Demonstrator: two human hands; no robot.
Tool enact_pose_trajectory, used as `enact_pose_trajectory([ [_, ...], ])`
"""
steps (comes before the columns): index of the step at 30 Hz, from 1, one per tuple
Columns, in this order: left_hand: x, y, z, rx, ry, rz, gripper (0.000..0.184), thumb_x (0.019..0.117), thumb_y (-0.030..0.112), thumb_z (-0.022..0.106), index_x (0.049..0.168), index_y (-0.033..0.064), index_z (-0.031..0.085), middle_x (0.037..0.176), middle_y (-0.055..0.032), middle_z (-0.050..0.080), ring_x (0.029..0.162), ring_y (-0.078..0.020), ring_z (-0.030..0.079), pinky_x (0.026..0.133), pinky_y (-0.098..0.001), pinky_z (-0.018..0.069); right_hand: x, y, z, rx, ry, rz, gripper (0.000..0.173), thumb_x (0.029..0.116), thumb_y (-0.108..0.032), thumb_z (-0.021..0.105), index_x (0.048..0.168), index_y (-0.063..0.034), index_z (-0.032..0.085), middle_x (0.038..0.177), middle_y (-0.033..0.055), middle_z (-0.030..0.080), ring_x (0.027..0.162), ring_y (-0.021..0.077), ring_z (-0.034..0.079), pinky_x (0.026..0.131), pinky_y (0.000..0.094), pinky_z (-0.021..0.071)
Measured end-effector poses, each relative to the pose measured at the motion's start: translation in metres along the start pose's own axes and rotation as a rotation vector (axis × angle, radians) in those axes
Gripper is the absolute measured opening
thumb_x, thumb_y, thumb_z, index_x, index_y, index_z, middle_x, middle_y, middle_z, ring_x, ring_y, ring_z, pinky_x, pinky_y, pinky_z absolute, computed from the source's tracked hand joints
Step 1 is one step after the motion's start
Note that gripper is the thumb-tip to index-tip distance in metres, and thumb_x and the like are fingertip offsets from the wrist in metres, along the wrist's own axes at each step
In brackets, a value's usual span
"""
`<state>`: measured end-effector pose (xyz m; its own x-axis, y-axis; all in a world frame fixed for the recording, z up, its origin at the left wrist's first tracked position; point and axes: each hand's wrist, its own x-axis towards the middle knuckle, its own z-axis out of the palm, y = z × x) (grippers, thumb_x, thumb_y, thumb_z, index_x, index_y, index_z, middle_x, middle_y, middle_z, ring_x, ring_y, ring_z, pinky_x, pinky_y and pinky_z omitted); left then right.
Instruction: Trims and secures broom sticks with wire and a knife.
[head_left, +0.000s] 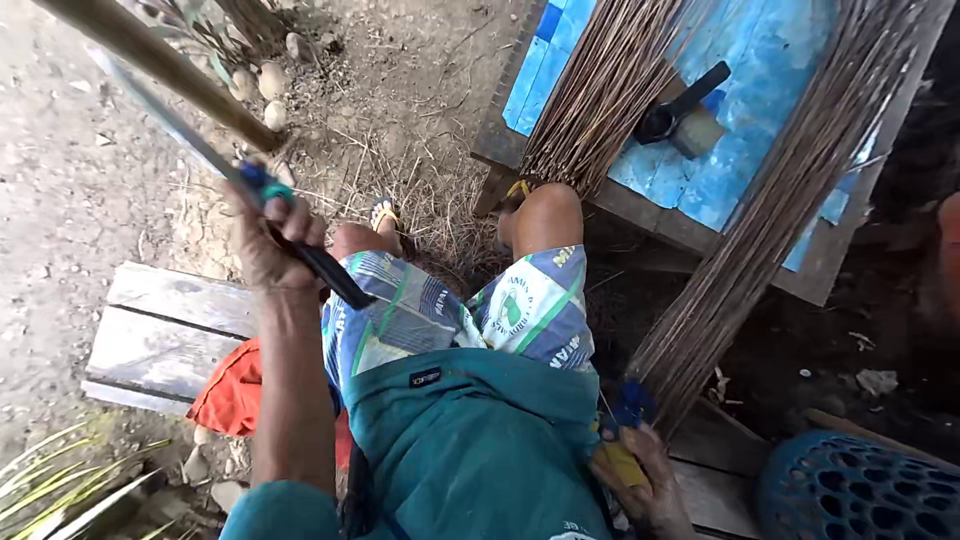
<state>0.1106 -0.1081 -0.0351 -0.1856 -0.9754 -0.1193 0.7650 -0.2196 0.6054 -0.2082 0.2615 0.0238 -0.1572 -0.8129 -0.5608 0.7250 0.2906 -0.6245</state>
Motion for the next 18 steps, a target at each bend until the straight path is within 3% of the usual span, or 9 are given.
enact_pose_trajectory([
  [2, -0.024, -0.021, 0.021, 0.21, -0.038, -0.201, 0.031, 0.1061, 0.052, 0.042, 0.113, 0.0281, 0.062, 0.06, 0.0124, 0.056, 0.047, 0.0018, 0.05, 0.046, -0.0152, 0.0452, 0.017, 0.009, -0.001, 0.283, -0.163, 0.086, 0.02, 0.0986, -0.03, 0.063, 0.103, -0.0161, 0.077, 0.059, -0.007, 0.063, 0.046, -0.0019, 0.057, 0.044, 0.0136, 0.0471],
  [5, -0.077, -0.064, 0.051, 0.357, -0.167, -0.556, 0.029, 0.0889, 0.051, 0.072, 0.096, 0.024, 0.066, 0.059, 0.0077, 0.058, 0.047, -0.0018, 0.054, 0.046, -0.0194, 0.0489, 0.043, 0.016, 0.005, 0.502, -0.413, 0.228, 0.029, 0.1032, -0.034, 0.054, 0.107, -0.0146, 0.075, 0.058, -0.007, 0.062, 0.047, -0.0008, 0.058, 0.045, 0.0132, 0.0459],
  [6, -0.095, -0.078, 0.065, 0.407, -0.281, -0.661, 0.02, 0.0881, 0.04, 0.073, 0.092, 0.0221, 0.067, 0.06, 0.0093, 0.058, 0.049, -0.0002, 0.053, 0.047, -0.0182, 0.047, 0.049, 0.015, 0.009, 0.506, -0.451, 0.247, 0.029, 0.1036, -0.034, 0.054, 0.108, -0.0149, 0.075, 0.058, -0.0072, 0.062, 0.048, -0.0008, 0.058, 0.046, 0.0131, 0.0458],
  [8, -0.122, -0.101, 0.09, 0.387, -0.607, -0.75, 0.009, 0.0965, 0.021, 0.064, 0.103, 0.0164, 0.065, 0.068, 0.0131, 0.059, 0.053, 0.0046, 0.05, 0.049, -0.0138, 0.0434, 0.056, 0.012, 0.019, 0.406, -0.46, 0.253, 0.026, 0.1033, -0.033, 0.055, 0.107, -0.0161, 0.075, 0.057, -0.0088, 0.06, 0.046, -0.0025, 0.056, 0.045, 0.0123, 0.0446],
  [10, -0.127, -0.115, 0.098, 0.23, -0.798, -0.749, 0.003, 0.0996, 0.016, 0.062, 0.101, 0.0136, 0.064, 0.068, 0.0129, 0.058, 0.053, 0.0061, 0.05, 0.048, -0.0114, 0.0412, 0.054, 0.006, 0.031, 0.22, -0.396, 0.246, 0.02, 0.0991, -0.027, 0.062, 0.109, -0.0174, 0.075, 0.065, -0.0069, 0.066, 0.049, -0.0027, 0.057, 0.047, 0.0126, 0.0476],
  [12, -0.114, -0.108, 0.09, 0.19, -0.789, -0.708, 0.003, 0.095, 0.026, 0.067, 0.093, 0.0233, 0.067, 0.064, 0.0171, 0.057, 0.051, 0.009, 0.048, 0.047, -0.0097, 0.0387, 0.042, -0.004, 0.038, 0.008, -0.302, 0.221, 0.018, 0.0933, -0.025, 0.068, 0.108, -0.0204, 0.078, 0.076, -0.0049, 0.073, 0.055, -0.0027, 0.061, 0.049, 0.0129, 0.0504],
  [14, -0.09, -0.089, 0.069, 0.251, -0.637, -0.603, 0.009, 0.0848, 0.037, 0.075, 0.087, 0.03, 0.071, 0.063, 0.017, 0.059, 0.05, 0.0078, 0.05, 0.047, -0.0117, 0.0415, 0.025, -0.01, 0.032, -0.231, -0.197, 0.165, 0.014, 0.0905, -0.029, 0.071, 0.101, -0.0258, 0.079, 0.08, -0.0078, 0.074, 0.058, -0.0041, 0.061, 0.051, 0.0131, 0.0502],
  [16, -0.06, -0.061, 0.046, 0.24, -0.46, -0.414, 0.025, 0.0822, 0.047, 0.079, 0.097, 0.0277, 0.073, 0.066, 0.0107, 0.064, 0.05, 0.0027, 0.054, 0.046, -0.0156, 0.0463, 0.006, -0.013, 0.015, -0.412, -0.138, 0.125, 0.013, 0.0908, -0.03, 0.07, 0.098, -0.0299, 0.08, 0.079, -0.0109, 0.073, 0.056, -0.0063, 0.059, 0.049, 0.0122, 0.0482],
  [18, -0.033, -0.028, 0.016, 0.116, -0.356, -0.141, 0.03, 0.0925, 0.05, 0.069, 0.108, 0.0245, 0.072, 0.064, 0.0093, 0.063, 0.05, 0.0003, 0.055, 0.048, -0.0167, 0.0476, -0.01, -0.013, -0.006, -0.452, -0.103, 0.122, 0.014, 0.0888, -0.029, 0.071, 0.099, -0.032, 0.08, 0.081, -0.012, 0.074, 0.059, -0.0062, 0.061, 0.052, 0.0132, 0.0509],
])
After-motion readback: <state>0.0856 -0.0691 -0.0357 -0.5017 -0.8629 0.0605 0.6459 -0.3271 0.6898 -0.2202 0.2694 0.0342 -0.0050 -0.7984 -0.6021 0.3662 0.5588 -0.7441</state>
